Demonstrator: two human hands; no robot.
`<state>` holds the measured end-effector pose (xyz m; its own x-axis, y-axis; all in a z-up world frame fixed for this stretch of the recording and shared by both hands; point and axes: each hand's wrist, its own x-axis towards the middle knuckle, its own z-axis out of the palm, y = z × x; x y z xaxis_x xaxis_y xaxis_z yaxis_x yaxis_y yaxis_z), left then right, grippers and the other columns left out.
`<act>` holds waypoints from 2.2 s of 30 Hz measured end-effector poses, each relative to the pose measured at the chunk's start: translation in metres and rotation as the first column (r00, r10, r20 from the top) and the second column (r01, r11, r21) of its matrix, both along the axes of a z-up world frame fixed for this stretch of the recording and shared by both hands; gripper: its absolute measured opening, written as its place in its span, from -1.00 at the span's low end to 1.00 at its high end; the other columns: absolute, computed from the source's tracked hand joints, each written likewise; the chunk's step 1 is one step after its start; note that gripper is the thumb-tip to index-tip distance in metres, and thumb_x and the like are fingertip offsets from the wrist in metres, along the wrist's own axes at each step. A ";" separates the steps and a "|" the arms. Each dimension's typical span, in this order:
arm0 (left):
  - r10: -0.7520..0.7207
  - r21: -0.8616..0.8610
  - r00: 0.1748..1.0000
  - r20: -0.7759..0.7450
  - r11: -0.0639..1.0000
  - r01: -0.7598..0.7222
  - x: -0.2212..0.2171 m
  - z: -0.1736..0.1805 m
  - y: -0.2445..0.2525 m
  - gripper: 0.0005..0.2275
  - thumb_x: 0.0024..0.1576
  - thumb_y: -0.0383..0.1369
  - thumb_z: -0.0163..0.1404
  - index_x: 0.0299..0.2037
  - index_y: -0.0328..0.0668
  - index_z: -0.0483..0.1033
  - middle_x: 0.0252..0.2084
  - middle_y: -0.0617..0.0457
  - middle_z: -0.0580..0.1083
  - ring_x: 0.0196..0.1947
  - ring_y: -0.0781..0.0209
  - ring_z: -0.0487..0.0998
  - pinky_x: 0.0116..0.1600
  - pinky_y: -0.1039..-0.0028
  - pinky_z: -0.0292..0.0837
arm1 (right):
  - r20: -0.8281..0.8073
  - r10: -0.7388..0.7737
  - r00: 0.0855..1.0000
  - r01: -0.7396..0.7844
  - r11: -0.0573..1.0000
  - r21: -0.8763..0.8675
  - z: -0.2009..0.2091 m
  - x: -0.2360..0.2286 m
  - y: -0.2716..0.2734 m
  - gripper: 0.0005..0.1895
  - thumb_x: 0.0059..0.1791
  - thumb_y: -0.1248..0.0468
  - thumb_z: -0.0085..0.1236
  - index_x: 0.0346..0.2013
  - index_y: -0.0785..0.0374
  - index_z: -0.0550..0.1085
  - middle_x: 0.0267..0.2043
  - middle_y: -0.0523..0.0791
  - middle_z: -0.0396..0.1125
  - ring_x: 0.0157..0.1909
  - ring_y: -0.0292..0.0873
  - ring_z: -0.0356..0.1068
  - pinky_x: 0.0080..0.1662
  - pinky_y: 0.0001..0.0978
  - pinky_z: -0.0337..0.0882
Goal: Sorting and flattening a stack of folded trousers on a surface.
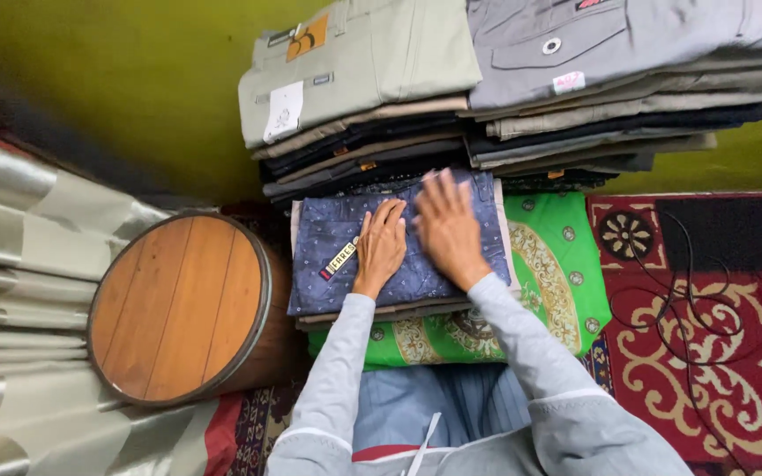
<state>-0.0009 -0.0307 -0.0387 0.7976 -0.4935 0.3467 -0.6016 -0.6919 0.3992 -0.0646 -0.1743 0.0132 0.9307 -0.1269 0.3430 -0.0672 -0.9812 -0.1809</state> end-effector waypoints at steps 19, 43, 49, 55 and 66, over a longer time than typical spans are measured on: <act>-0.044 -0.006 0.978 -0.204 0.999 0.044 0.012 -0.019 0.006 -0.59 0.34 -0.29 -0.26 0.41 0.12 0.28 0.47 0.13 0.22 0.48 0.13 0.15 0.48 0.01 -0.04 | -0.140 0.130 0.982 -0.126 0.991 0.033 -0.005 -0.042 0.006 -0.41 0.12 -0.03 -0.22 0.42 0.09 0.25 0.54 -0.07 0.02 0.58 -0.02 -0.12 0.47 0.14 -0.29; 0.020 0.119 0.991 -0.133 0.993 -0.004 -0.003 0.028 -0.006 -0.59 0.36 -0.08 -0.32 0.33 0.07 0.38 0.39 0.02 0.33 0.44 0.10 0.23 0.51 -0.11 -0.34 | -0.103 0.069 0.992 -0.060 0.994 0.091 -0.024 0.013 -0.037 -0.48 0.12 -0.10 -0.20 0.38 -0.19 0.29 0.61 -0.08 -0.15 0.61 0.13 -0.32 0.47 0.21 -0.28; 0.008 0.038 0.988 -0.151 0.999 -0.002 -0.050 0.029 -0.050 -0.51 0.37 -0.17 -0.38 0.46 -0.22 0.11 0.49 -0.18 0.14 0.50 -0.06 0.07 0.50 -0.10 -0.27 | -0.125 0.107 0.986 -0.096 0.991 0.089 -0.033 0.014 -0.045 -0.47 0.14 -0.04 -0.29 0.43 -0.21 0.22 0.63 -0.09 -0.23 0.61 0.15 -0.36 0.47 0.23 -0.27; -0.024 0.042 0.963 -0.267 0.998 0.037 -0.047 0.039 -0.045 -0.46 0.40 -0.06 -0.55 0.49 -0.19 0.04 0.55 -0.07 0.01 0.55 0.01 -0.06 0.51 -0.02 -0.33 | -0.009 0.170 0.985 -0.165 0.966 0.196 -0.012 0.000 -0.047 -0.51 0.10 0.22 -0.11 0.36 0.03 0.35 0.53 0.03 0.01 0.54 0.23 -0.12 0.40 0.31 -0.07; 0.002 0.112 1.000 -0.023 0.994 0.000 -0.043 0.004 -0.049 -0.50 0.34 -0.19 -0.26 0.48 -0.16 0.09 0.52 -0.07 0.10 0.50 0.01 0.08 0.46 -0.07 -0.09 | -0.022 0.089 0.996 -0.085 0.987 0.139 -0.030 -0.071 -0.034 -0.44 0.15 0.01 -0.25 0.48 -0.06 0.15 0.57 -0.20 -0.06 0.58 -0.04 -0.16 0.47 0.06 -0.19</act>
<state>-0.0441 -0.0797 -0.0346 0.8054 -0.5274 0.2704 -0.5923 -0.7337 0.3329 -0.1355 -0.2083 -0.0170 0.9494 -0.0887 0.3012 0.0108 -0.9495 -0.3135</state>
